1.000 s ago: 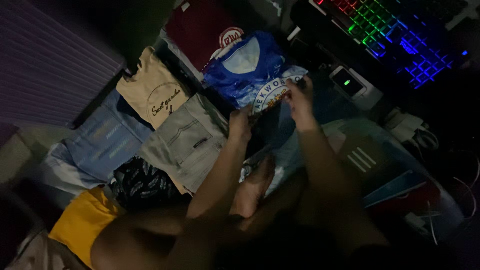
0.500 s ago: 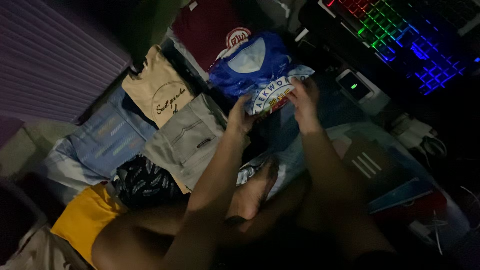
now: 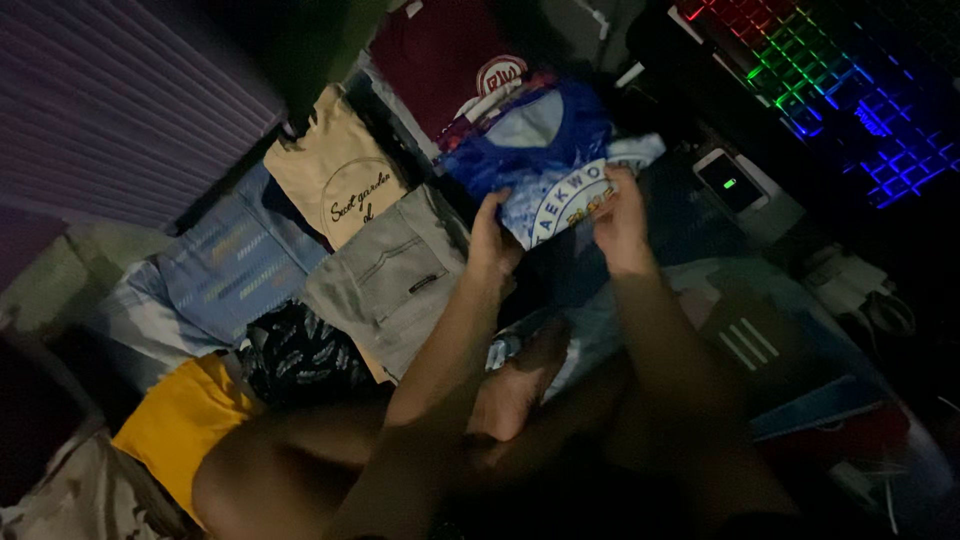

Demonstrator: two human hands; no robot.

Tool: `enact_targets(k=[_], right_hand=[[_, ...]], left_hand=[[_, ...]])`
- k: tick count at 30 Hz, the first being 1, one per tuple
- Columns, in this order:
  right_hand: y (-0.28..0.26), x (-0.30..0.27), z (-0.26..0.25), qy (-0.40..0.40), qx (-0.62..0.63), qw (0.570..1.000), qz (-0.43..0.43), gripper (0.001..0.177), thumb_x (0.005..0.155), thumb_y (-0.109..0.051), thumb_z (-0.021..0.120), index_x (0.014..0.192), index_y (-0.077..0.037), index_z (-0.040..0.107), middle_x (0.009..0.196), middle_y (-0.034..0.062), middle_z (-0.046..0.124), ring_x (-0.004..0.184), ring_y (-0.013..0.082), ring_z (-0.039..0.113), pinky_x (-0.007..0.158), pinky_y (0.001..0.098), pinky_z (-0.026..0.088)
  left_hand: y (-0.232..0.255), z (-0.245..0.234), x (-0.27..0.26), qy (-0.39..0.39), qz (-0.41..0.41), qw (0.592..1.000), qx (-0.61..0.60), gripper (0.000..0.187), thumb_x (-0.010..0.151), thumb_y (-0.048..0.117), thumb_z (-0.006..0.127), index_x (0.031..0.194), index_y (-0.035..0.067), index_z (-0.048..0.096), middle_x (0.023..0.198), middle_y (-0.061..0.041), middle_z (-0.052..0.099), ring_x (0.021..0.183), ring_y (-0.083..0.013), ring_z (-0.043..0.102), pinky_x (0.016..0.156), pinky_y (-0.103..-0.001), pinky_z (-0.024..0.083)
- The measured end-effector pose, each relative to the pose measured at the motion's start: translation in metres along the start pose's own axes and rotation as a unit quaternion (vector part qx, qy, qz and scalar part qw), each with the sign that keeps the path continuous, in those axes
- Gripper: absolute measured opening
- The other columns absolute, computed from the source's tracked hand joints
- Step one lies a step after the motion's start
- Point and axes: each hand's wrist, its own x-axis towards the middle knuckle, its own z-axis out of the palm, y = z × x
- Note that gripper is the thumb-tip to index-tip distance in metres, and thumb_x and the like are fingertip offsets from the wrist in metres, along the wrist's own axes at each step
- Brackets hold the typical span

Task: The person picks up and sorts folded clothes by hand, moving shirts and shorts from various piles to organize them.

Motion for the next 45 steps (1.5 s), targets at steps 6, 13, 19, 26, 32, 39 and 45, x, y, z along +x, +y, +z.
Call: enact_targets(k=[6,13,19,26,32,39,45], right_hand=[[0.012,0.017,-0.030,0.143,-0.063,0.984,0.089,0.012,0.098,-0.016,0.081,0.097,-0.016,0.070,0.092,0.0001,0.070,0.074,0.0127,0.062,0.056,0.0244,0.035],[-0.015,-0.018,0.028,0.018,0.068,0.991,0.112,0.008,0.091,-0.015,0.064,0.091,-0.008,0.065,0.093,0.0071,0.072,0.090,0.0236,0.070,0.088,0.0410,0.058],[-0.021,-0.020,0.032,0.049,0.031,0.995,0.086,0.014,0.084,-0.014,0.059,0.091,-0.006,0.068,0.094,0.0079,0.073,0.091,0.0269,0.070,0.089,0.0457,0.055],[-0.024,-0.035,0.045,-0.024,0.037,0.998,0.046,0.005,0.093,-0.012,0.064,0.089,-0.010,0.062,0.100,0.0116,0.069,0.097,0.0324,0.066,0.093,0.0507,0.054],[0.020,-0.010,0.154,-0.026,0.033,0.994,0.096,0.012,0.081,-0.010,0.062,0.091,-0.006,0.067,0.099,0.0096,0.070,0.099,0.0292,0.068,0.098,0.0478,0.055],[0.179,0.095,0.185,-0.192,-0.033,0.969,0.153,0.018,0.091,-0.005,0.069,0.107,0.001,0.064,0.114,0.0141,0.064,0.109,0.0309,0.065,0.102,0.0455,0.052],[0.258,0.116,0.144,-0.216,-0.550,0.805,0.044,0.083,0.070,-0.005,0.077,0.145,-0.008,0.042,0.127,0.0122,0.064,0.109,0.0257,0.066,0.084,0.0402,0.059]], left_hand=[[0.000,-0.020,0.016,-0.077,-0.047,0.996,-0.028,0.047,0.092,0.025,0.063,0.129,-0.004,0.057,0.123,-0.021,0.069,0.109,-0.0360,0.070,0.101,-0.049,0.056],[0.011,0.003,-0.008,-0.095,-0.060,0.990,-0.091,0.052,0.088,0.032,0.063,0.128,-0.002,0.058,0.127,-0.023,0.065,0.112,-0.0410,0.066,0.098,-0.054,0.054],[0.005,-0.002,0.025,-0.134,-0.073,0.984,-0.088,0.041,0.096,0.019,0.063,0.127,-0.007,0.054,0.124,-0.027,0.064,0.110,-0.0412,0.067,0.099,-0.053,0.057],[0.051,0.025,-0.015,-0.082,0.015,0.994,0.071,0.024,0.094,0.000,0.060,0.118,-0.002,0.058,0.104,-0.019,0.071,0.088,-0.0340,0.074,0.081,-0.049,0.063],[0.166,0.048,-0.069,-0.101,0.028,0.992,0.072,0.022,0.090,0.001,0.062,0.111,-0.004,0.063,0.095,-0.019,0.074,0.081,-0.0329,0.076,0.078,-0.049,0.065],[0.309,-0.021,-0.065,-0.089,0.228,0.960,0.139,0.030,0.086,0.001,0.064,0.116,0.002,0.062,0.095,-0.013,0.073,0.086,-0.0306,0.073,0.081,-0.046,0.064],[0.314,-0.202,0.023,0.039,0.160,0.973,0.162,0.038,0.084,0.000,0.070,0.121,0.002,0.063,0.101,-0.015,0.071,0.086,-0.0325,0.070,0.076,-0.047,0.061]])
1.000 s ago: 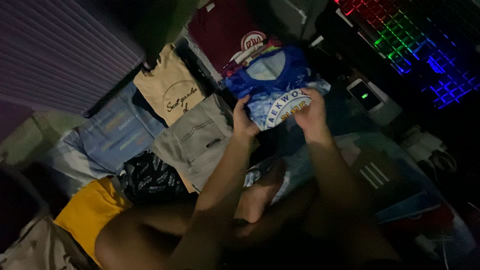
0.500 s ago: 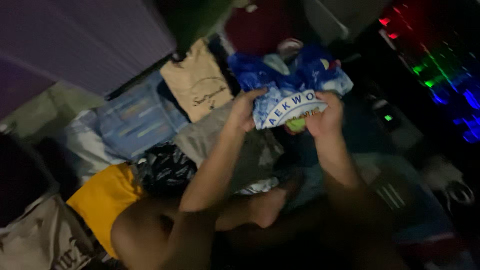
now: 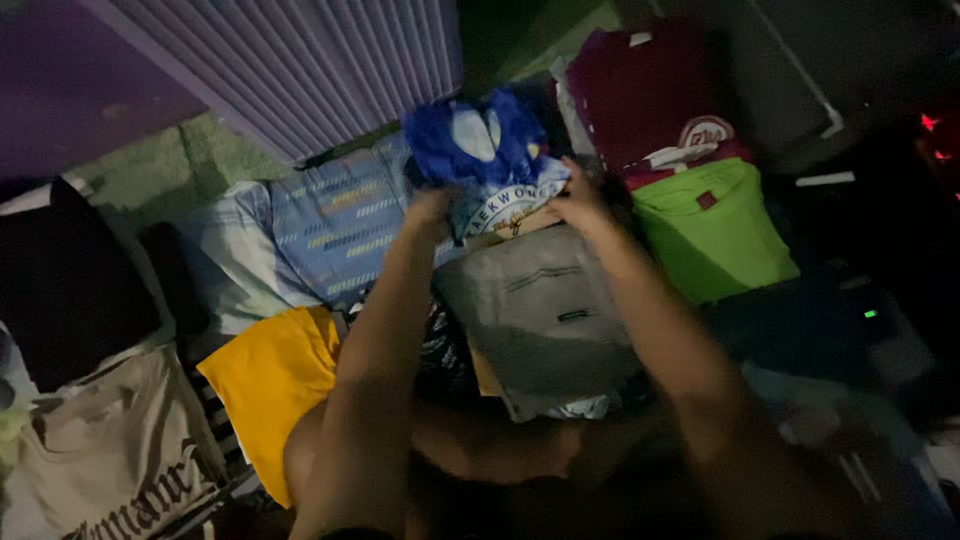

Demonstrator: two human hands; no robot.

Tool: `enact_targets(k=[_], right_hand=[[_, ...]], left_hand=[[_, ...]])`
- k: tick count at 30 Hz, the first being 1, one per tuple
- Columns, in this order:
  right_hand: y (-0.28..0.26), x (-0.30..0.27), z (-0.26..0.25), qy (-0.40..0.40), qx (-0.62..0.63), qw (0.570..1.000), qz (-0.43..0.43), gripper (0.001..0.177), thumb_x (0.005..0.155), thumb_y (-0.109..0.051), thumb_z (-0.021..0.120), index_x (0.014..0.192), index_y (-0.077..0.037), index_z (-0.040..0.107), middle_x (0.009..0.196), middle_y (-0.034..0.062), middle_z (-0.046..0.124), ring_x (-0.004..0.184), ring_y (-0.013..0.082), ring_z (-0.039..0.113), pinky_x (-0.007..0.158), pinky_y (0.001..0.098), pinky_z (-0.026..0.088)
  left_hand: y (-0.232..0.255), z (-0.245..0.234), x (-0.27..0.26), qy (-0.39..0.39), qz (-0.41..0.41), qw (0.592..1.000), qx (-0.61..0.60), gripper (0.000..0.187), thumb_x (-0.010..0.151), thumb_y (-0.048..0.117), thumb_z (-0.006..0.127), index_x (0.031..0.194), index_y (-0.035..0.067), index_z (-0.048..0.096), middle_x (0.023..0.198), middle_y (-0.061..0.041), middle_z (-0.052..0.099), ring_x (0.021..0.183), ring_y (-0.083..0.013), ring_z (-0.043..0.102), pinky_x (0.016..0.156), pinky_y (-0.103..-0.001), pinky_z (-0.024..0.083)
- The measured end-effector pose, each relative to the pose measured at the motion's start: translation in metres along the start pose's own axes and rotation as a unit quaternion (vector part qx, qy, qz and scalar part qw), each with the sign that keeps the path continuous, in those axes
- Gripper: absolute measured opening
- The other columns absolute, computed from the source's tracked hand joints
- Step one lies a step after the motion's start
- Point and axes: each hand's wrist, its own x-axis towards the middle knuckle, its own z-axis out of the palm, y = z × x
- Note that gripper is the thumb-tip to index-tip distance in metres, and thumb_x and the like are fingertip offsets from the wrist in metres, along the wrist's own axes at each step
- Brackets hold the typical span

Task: The person picks up and sorts folded clothes by hand, moving shirts and shorts from various piles to organize them.

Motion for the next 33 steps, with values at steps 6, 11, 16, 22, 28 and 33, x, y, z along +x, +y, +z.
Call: enact_targets(k=[6,11,16,22,28,33], right_hand=[[-0.037,0.004,0.006,0.092,-0.036,0.981,0.165,0.075,0.078,-0.016,0.084,0.142,-0.003,0.047,0.119,0.0229,0.066,0.070,0.0244,0.074,0.055,0.0366,0.062],[-0.066,0.000,0.009,0.119,-0.107,0.968,0.195,0.057,0.079,-0.022,0.086,0.125,0.001,0.061,0.099,0.0194,0.073,0.069,0.0219,0.070,0.052,0.0359,0.059],[-0.035,0.002,-0.007,0.196,-0.084,0.969,0.123,0.035,0.088,-0.016,0.067,0.118,0.003,0.065,0.100,0.0191,0.074,0.078,0.0275,0.075,0.059,0.0409,0.064],[-0.043,0.005,-0.006,0.079,-0.351,0.925,0.120,0.058,0.077,-0.022,0.084,0.124,0.002,0.060,0.123,0.0259,0.065,0.115,0.0388,0.065,0.099,0.0440,0.052],[-0.135,-0.047,0.016,0.123,-0.358,0.925,-0.019,0.087,0.078,-0.022,0.084,0.154,-0.016,0.041,0.151,0.0222,0.048,0.140,0.0399,0.046,0.116,0.0468,0.042],[-0.133,-0.052,0.038,-0.101,-0.472,0.875,-0.025,0.079,0.091,-0.037,0.071,0.160,-0.032,0.033,0.170,0.0164,0.016,0.155,0.0386,0.021,0.121,0.0532,0.031]], left_hand=[[-0.056,-0.049,0.029,0.064,0.089,0.993,0.041,0.055,0.073,-0.007,0.072,0.126,0.002,0.060,0.106,-0.014,0.072,0.090,-0.0303,0.071,0.076,-0.042,0.060],[-0.052,-0.035,0.031,0.143,0.108,0.966,0.185,0.060,0.071,-0.007,0.078,0.126,0.000,0.056,0.111,-0.015,0.071,0.094,-0.0280,0.070,0.079,-0.040,0.059],[-0.026,-0.006,0.004,0.113,0.130,0.959,0.223,0.065,0.065,-0.003,0.083,0.123,0.001,0.053,0.112,-0.014,0.072,0.099,-0.0272,0.071,0.084,-0.038,0.059],[-0.024,-0.005,-0.011,0.106,0.110,0.901,0.406,0.106,0.059,0.018,0.096,0.145,0.001,0.036,0.134,-0.022,0.058,0.117,-0.0370,0.058,0.098,-0.044,0.049],[-0.001,0.017,-0.037,0.239,0.328,0.702,0.585,0.125,0.068,0.027,0.092,0.162,-0.005,0.017,0.159,-0.032,0.032,0.144,-0.0484,0.040,0.121,-0.046,0.038],[-0.022,0.054,-0.042,0.064,0.252,0.611,0.748,0.102,0.084,0.046,0.084,0.163,0.030,0.022,0.172,-0.021,0.015,0.156,-0.0445,0.017,0.120,-0.061,0.024]])
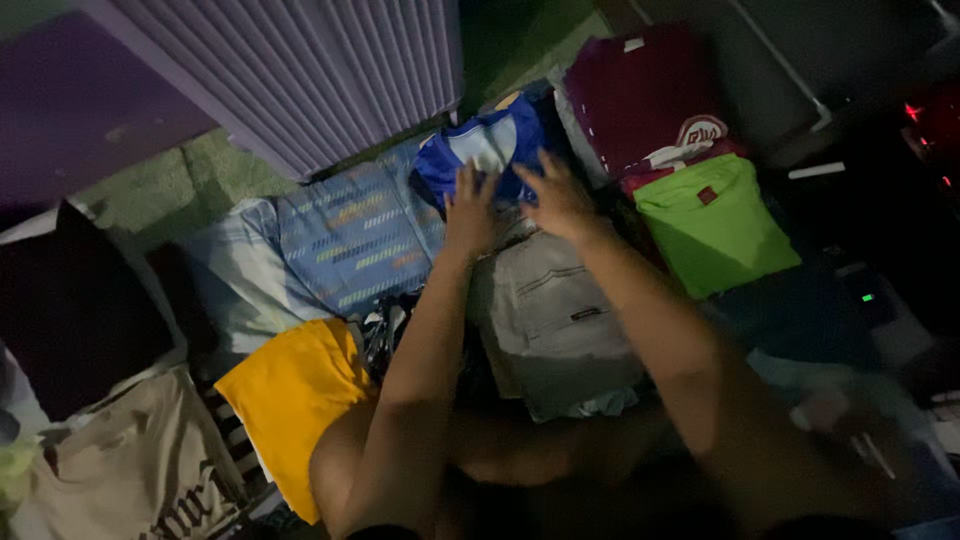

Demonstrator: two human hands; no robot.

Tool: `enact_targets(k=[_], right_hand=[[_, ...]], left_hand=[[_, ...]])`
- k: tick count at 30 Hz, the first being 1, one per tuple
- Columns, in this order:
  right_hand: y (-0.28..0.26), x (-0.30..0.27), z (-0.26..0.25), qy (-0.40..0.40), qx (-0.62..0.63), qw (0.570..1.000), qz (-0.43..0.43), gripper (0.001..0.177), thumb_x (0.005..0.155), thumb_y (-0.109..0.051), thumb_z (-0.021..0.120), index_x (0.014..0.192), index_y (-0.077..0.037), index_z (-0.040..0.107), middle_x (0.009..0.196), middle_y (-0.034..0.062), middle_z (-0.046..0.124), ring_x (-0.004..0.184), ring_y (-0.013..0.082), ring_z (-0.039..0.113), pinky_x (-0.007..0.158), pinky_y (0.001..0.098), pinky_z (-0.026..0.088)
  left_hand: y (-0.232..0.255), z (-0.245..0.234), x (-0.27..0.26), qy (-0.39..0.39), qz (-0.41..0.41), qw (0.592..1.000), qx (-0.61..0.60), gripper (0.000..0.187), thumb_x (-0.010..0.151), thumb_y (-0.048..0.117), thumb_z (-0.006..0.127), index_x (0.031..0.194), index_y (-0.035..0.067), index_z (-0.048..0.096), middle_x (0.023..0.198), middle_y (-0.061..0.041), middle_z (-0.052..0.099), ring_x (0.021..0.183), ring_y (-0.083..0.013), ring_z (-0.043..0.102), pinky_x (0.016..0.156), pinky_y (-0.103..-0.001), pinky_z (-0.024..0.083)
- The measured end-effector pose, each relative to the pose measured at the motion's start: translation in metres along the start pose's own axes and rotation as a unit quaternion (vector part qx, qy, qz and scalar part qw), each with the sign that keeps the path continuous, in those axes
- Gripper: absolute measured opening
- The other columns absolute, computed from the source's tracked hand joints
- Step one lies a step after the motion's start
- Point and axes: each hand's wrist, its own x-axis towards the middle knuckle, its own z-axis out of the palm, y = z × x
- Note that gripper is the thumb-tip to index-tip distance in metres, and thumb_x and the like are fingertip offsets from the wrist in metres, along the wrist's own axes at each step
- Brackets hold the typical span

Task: The person picks up and sorts folded clothes by hand, moving shirts and shorts from various piles to organize them.

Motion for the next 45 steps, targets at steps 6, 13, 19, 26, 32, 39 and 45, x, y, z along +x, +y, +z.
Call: enact_targets(k=[6,13,19,26,32,39,45], right_hand=[[0.023,0.028,0.044,-0.112,-0.034,0.992,0.045,0.082,0.099,-0.060,0.050,0.165,-0.036,0.009,0.173,0.0142,-0.003,0.159,0.0381,0.006,0.123,0.0575,0.022],[0.032,0.043,0.065,-0.133,-0.055,0.988,0.056,0.085,0.098,-0.061,0.048,0.164,-0.037,0.000,0.171,0.0148,-0.009,0.157,0.0382,0.003,0.126,0.0541,0.015],[0.039,0.046,0.074,-0.108,-0.046,0.992,0.038,0.086,0.098,-0.060,0.050,0.166,-0.036,0.004,0.172,0.0179,-0.005,0.158,0.0388,0.005,0.125,0.0560,0.015],[-0.001,0.028,0.035,-0.054,-0.049,0.995,0.065,0.080,0.093,-0.047,0.066,0.161,-0.033,0.026,0.171,0.0162,0.010,0.156,0.0361,0.018,0.122,0.0541,0.025],[-0.024,-0.042,-0.011,0.193,0.063,0.976,-0.074,0.063,0.094,-0.023,0.071,0.152,-0.014,0.050,0.159,0.0228,0.039,0.140,0.0426,0.044,0.116,0.0495,0.040],[0.029,-0.186,-0.056,0.243,0.119,0.962,-0.043,0.044,0.098,-0.019,0.065,0.140,-0.007,0.059,0.151,0.0163,0.053,0.138,0.0380,0.051,0.112,0.0479,0.043],[0.057,-0.241,-0.004,0.181,0.122,0.972,-0.088,0.058,0.098,-0.031,0.062,0.150,-0.008,0.047,0.157,0.0256,0.039,0.142,0.0458,0.039,0.114,0.0559,0.035]], left_hand=[[-0.021,0.020,-0.002,-0.165,-0.014,0.986,-0.004,0.114,0.077,0.053,0.081,0.164,0.041,0.008,0.173,-0.013,-0.010,0.159,-0.0413,-0.004,0.120,-0.070,0.010],[-0.024,0.021,0.003,-0.216,-0.034,0.976,-0.020,0.114,0.080,0.061,0.077,0.164,0.044,0.002,0.173,-0.010,-0.020,0.159,-0.0393,-0.014,0.122,-0.068,0.004],[-0.020,0.017,0.008,-0.251,-0.046,0.967,0.013,0.119,0.078,0.064,0.077,0.163,0.043,-0.004,0.171,-0.010,-0.025,0.158,-0.0374,-0.016,0.122,-0.067,0.003],[-0.017,0.017,0.012,-0.219,-0.035,0.972,0.079,0.111,0.082,0.067,0.073,0.164,0.039,0.003,0.173,-0.013,-0.012,0.159,-0.0402,-0.003,0.120,-0.070,0.011],[0.015,-0.009,0.005,-0.047,-0.018,0.998,0.031,0.082,0.090,0.038,0.072,0.162,0.028,0.034,0.173,-0.016,0.019,0.156,-0.0447,0.021,0.116,-0.072,0.024],[0.116,-0.035,-0.070,0.004,0.175,0.984,-0.038,0.068,0.089,0.023,0.070,0.152,0.012,0.047,0.166,-0.018,0.036,0.154,-0.0427,0.032,0.123,-0.063,0.028],[0.174,-0.019,-0.140,-0.089,0.148,0.980,0.099,0.073,0.096,0.045,0.054,0.159,0.016,0.031,0.168,-0.017,0.016,0.154,-0.0382,0.009,0.119,-0.070,0.001]])
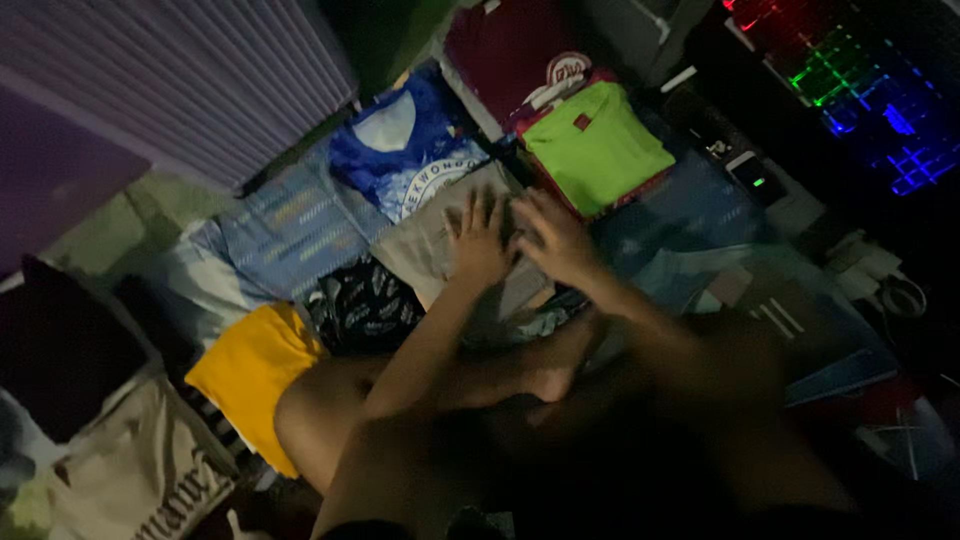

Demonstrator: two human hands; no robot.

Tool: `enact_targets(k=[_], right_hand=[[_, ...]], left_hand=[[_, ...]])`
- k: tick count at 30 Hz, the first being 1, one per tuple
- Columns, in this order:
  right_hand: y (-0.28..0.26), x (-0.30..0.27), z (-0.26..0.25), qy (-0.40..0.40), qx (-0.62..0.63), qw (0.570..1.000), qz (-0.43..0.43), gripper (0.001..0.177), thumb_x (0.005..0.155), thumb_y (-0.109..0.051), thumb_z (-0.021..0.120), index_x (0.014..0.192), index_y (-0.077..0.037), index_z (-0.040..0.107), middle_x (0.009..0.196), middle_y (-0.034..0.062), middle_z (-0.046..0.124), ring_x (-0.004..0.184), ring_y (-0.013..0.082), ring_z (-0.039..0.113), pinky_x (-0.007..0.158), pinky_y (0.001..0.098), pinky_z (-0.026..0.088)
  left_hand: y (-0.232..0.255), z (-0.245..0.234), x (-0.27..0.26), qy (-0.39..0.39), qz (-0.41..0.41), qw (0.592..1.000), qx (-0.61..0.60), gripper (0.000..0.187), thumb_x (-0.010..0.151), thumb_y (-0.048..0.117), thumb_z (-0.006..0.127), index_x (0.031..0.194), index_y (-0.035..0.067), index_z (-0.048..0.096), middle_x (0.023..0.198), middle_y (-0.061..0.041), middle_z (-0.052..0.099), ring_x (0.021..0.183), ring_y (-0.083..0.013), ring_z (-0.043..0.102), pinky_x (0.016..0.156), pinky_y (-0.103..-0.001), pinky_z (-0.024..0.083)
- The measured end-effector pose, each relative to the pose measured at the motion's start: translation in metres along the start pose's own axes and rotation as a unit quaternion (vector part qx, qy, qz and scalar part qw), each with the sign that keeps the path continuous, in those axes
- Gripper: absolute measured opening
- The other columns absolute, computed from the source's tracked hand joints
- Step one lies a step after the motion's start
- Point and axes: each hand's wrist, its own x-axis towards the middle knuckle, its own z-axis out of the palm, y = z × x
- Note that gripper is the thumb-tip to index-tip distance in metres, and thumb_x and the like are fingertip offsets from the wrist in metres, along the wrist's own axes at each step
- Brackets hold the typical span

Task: The person picks up and sorts folded clothes by hand, moving shirts and shorts from various piles to organize them.

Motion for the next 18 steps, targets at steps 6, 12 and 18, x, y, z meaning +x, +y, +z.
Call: enact_targets(k=[6,12,18], right_hand=[[0.027,-0.026,0.056,-0.030,-0.093,0.994,-0.057,0.063,0.108,-0.035,0.044,0.161,-0.007,0.029,0.163,0.0315,0.026,0.150,0.0502,0.027,0.120,0.0611,0.026],[0.035,-0.013,0.053,-0.133,-0.107,0.985,0.016,0.060,0.108,-0.035,0.044,0.158,-0.006,0.031,0.165,0.0273,0.022,0.152,0.0481,0.021,0.118,0.0615,0.022],[-0.010,0.019,0.052,-0.076,-0.110,0.985,0.105,0.070,0.097,-0.039,0.050,0.159,-0.010,0.034,0.168,0.0227,0.021,0.155,0.0430,0.020,0.126,0.0540,0.024]], left_hand=[[0.002,0.021,-0.013,0.016,-0.011,0.999,0.029,0.074,0.101,0.049,0.048,0.164,0.019,0.023,0.173,-0.011,0.006,0.159,-0.0320,-0.001,0.123,-0.068,-0.004],[-0.015,0.036,-0.002,0.034,0.023,0.998,-0.037,0.071,0.097,0.044,0.054,0.160,0.020,0.033,0.171,-0.012,0.012,0.157,-0.0346,0.005,0.121,-0.067,-0.002],[-0.060,0.017,-0.010,-0.019,0.021,0.997,-0.066,0.076,0.094,0.038,0.054,0.165,0.020,0.033,0.175,-0.009,0.017,0.165,-0.0298,0.012,0.135,-0.056,0.008]])
